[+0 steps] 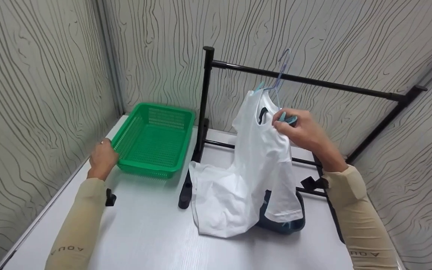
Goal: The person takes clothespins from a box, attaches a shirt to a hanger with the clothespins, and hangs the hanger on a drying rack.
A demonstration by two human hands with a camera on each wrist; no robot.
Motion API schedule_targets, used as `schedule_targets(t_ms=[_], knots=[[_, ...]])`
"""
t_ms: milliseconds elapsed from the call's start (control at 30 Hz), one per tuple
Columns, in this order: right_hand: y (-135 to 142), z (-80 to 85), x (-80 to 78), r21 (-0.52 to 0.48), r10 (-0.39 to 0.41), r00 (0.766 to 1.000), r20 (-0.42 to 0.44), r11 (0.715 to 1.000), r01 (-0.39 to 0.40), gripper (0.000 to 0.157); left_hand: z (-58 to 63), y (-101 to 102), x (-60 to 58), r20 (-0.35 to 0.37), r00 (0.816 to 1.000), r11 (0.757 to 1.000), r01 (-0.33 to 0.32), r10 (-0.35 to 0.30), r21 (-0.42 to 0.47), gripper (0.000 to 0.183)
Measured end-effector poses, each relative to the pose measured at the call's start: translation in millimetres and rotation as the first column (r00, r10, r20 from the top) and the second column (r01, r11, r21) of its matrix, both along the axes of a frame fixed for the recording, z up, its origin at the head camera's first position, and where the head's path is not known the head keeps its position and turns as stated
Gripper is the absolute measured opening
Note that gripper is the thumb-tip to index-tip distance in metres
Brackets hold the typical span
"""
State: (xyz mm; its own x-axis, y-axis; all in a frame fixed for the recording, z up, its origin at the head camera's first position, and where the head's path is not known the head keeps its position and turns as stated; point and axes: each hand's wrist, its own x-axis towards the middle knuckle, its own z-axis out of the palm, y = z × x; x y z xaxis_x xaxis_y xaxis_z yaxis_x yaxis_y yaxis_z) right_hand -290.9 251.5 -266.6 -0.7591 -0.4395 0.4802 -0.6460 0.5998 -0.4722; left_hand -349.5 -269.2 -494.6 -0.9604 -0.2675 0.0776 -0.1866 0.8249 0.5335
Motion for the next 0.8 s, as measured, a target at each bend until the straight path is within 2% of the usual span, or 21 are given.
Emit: schedule_targets(t_ms=[167, 267, 433, 600, 800], knots=[[-15, -2.6, -4.4, -0.019, -0.008, 1.0, 0.019, 1.0, 0.008, 0.009, -6.3, 2, -1.4, -0.083, 0.996, 0.999, 0.034, -0.034, -0.004, 0.04], [-27, 1.5, 1.0, -0.03, -0.017, 0.999, 0.033, 0.999, 0.018, 0.009, -8.3, 5, -4.1, -0.118, 0.992, 0.999, 0.036, -0.036, -0.004, 0.036], [-47, 10.6, 10.7, -0.043, -0.012, 0.999, 0.038, 0.999, 0.013, 0.01, -9.2, 9, -6.5, -0.108, 0.994, 0.999, 0.028, -0.024, 0.033, 0.036], [-57, 7.7, 7.3, -0.044, -0.006, 0.999, 0.047, 0.999, 0.008, 0.01, -9.8, 12, -7.4, -0.096, 0.995, 0.998, 0.029, -0.024, 0.053, 0.037], [-62, 1.2, 1.4, -0.048, -0.018, 0.998, 0.063, 0.999, 0.021, 0.01, -10.3, 16, -9.4, -0.123, 0.992, 0.999, 0.03, -0.027, 0.019, 0.034]])
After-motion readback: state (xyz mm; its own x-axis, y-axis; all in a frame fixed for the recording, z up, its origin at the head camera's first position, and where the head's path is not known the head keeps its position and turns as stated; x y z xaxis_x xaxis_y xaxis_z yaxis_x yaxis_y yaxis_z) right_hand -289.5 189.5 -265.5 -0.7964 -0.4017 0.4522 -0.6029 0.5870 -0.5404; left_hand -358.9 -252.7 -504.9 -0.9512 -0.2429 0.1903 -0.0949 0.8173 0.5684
